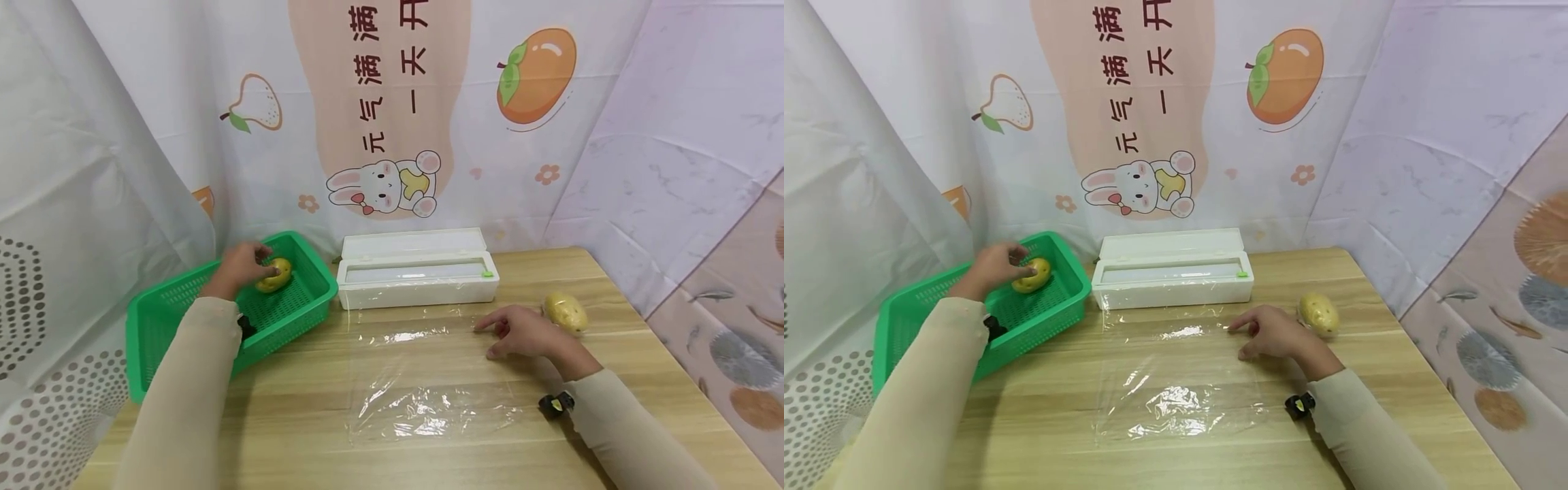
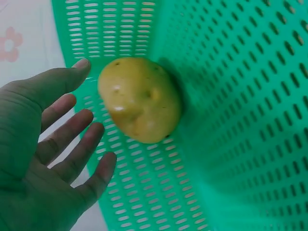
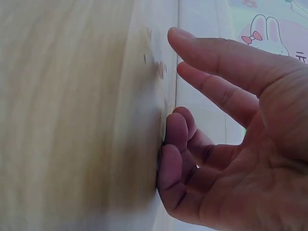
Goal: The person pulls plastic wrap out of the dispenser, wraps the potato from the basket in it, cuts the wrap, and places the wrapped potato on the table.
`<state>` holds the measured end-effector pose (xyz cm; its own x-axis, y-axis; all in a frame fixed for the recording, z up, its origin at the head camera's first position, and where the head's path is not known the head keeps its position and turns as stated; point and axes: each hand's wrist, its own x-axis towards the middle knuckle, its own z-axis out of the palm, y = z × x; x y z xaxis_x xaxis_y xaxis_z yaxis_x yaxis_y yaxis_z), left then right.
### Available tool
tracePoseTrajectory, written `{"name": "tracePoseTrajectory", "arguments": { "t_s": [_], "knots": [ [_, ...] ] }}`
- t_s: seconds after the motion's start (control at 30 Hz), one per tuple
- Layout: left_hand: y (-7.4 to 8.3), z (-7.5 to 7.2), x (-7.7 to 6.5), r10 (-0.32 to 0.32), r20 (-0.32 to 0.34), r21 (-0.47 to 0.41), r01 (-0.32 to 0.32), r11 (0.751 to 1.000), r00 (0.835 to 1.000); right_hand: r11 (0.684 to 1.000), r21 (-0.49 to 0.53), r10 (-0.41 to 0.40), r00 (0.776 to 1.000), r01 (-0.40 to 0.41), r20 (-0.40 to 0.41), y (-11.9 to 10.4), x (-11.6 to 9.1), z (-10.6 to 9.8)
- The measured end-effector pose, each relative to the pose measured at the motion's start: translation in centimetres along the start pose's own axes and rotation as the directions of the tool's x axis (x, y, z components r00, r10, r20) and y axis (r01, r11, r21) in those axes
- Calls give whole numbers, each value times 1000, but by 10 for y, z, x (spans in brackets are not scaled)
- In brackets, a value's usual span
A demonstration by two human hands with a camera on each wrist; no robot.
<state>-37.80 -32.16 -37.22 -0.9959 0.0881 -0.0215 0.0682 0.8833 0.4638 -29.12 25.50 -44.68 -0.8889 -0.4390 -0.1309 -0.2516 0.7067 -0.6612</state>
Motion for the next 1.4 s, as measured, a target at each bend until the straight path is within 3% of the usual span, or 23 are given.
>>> {"name": "tracePoseTrajectory", "arguments": {
  "t_s": [0.23,0.53,0.77,1.0,1.4],
  "knots": [
    [-8,4,-2,-35,19,-52,36,998,999,1000,-11,5,1000,-5,3,-1,1,1],
    [-23,7,2,-46,42,20,45,999,998,1000,-12,-4,1000,4,4,0,1,2],
    [-21,9,-4,-50,53,44,48,998,997,1000,-14,8,1000,-8,2,2,2,3],
    [-23,10,-1,-62,57,41,60,997,996,1000,-14,-11,1000,11,1,2,1,1],
    [-23,10,1,-99,20,8,99,995,995,1000,-7,-5,1000,5,-5,4,2,0]
  ]
}}
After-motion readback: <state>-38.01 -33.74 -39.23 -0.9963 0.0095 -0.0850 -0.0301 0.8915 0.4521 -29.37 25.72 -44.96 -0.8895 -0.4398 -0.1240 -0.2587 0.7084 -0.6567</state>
